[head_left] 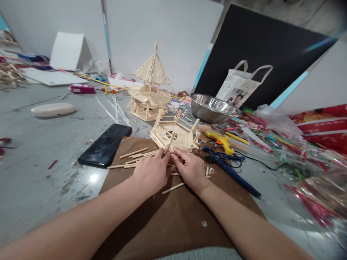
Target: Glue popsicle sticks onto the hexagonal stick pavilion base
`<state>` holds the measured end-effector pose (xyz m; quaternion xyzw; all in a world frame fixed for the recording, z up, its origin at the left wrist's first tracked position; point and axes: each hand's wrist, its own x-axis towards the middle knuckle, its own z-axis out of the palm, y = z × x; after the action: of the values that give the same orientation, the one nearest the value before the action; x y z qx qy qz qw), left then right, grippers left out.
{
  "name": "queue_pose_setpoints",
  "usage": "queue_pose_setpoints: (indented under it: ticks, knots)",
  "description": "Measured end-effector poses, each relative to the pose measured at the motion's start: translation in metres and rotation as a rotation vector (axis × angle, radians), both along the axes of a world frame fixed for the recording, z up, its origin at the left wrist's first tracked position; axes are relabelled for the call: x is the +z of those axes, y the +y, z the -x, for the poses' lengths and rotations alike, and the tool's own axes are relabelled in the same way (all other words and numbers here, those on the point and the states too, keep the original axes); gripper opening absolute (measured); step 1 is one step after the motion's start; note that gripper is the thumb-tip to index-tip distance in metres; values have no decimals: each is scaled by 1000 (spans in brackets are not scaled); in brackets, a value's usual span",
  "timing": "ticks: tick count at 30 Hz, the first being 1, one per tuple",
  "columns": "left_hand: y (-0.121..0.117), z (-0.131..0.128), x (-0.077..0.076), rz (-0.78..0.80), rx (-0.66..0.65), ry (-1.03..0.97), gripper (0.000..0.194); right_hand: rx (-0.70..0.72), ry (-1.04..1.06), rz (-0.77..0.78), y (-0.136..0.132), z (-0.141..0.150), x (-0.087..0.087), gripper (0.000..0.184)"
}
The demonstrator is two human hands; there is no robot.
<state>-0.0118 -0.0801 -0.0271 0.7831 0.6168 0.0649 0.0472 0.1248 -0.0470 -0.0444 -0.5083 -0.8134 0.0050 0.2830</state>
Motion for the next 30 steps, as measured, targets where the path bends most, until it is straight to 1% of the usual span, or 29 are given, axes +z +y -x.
queue_pose_setpoints:
  ticks: [6,11,15,19,24,30]
  knots:
    - [0,-1,1,10,5,-5,41,14,14,5,-1,0,1,31]
    - [0,-2,3,50,19,-12,43,6,12,8,0,0,0,31]
    - [0,-1,2,42,19,-13,43,1,5,8,0,0,0,31]
    - [0,-1,2,18,6,-15,43,-2,8,11,0,0,0,31]
    - [0,-2,3,45,24,-5,43,-1,14,24,-1,0,1,31]
    - [1,0,2,41,-3,8,39,-11,50,35,0,-1,0,32]
